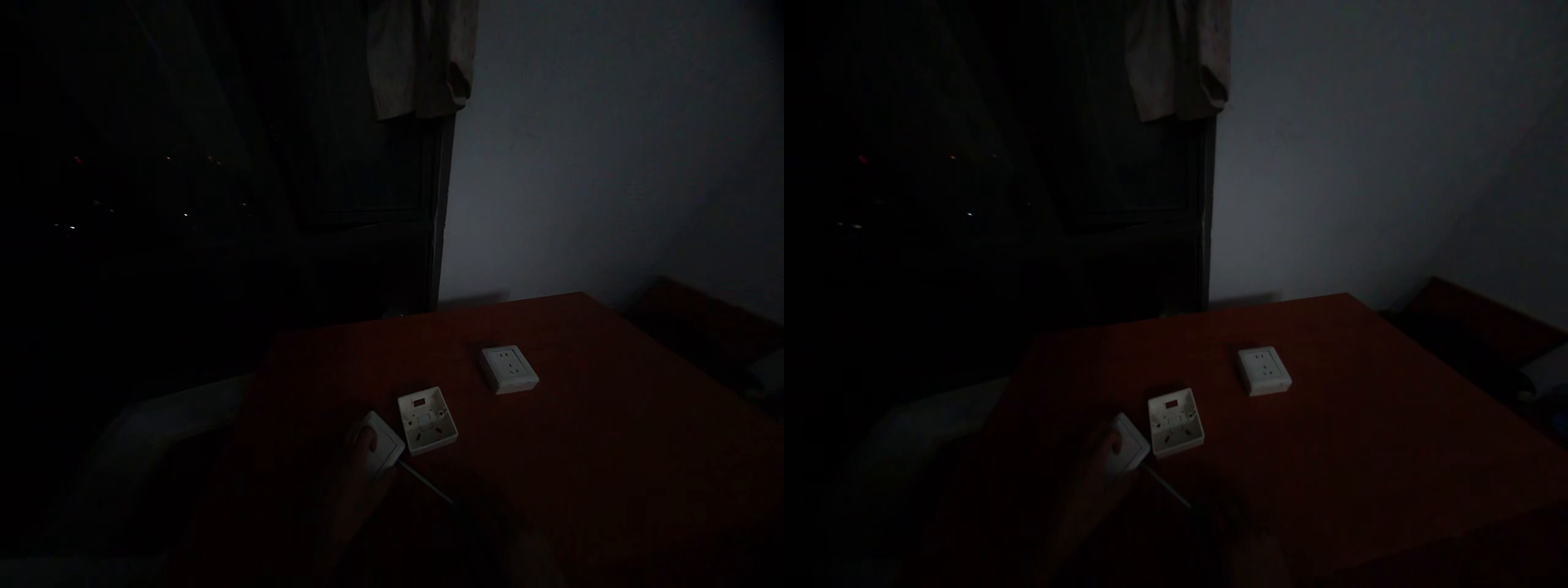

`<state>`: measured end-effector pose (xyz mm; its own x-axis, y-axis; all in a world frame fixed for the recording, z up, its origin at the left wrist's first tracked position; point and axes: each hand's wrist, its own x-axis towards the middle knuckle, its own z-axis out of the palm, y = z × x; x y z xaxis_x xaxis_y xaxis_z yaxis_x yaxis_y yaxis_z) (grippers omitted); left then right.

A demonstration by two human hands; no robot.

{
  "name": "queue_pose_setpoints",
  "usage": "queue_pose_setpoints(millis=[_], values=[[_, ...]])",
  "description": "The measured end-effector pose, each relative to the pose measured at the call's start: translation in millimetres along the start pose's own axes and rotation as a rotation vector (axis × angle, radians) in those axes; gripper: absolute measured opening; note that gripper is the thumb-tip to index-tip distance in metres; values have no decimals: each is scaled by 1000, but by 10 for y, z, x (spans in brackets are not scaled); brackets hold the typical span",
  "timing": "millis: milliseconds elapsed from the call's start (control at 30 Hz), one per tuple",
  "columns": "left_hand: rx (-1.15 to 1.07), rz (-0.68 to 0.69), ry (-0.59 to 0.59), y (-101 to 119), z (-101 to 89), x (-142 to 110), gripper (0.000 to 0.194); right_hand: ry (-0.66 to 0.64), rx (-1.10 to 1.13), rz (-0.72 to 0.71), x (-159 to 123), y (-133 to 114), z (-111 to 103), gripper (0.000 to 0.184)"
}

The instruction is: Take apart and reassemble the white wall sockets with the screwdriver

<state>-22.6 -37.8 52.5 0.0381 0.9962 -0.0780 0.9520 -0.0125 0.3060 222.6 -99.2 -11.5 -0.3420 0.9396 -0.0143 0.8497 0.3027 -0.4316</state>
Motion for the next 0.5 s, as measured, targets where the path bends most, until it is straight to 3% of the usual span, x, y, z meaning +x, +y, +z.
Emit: queue_pose_setpoints(millis=[133,300,500], values=[[-20,-17,-25,59,-37,-5,22,10,11,35,11,-22,-8,51],[8,-8,25,69,-34,-4,15,-48,-7,40,15,-20,-51,48],[-12,39,74,-10,60,11,12,15,9,47,10,3,5,45]])
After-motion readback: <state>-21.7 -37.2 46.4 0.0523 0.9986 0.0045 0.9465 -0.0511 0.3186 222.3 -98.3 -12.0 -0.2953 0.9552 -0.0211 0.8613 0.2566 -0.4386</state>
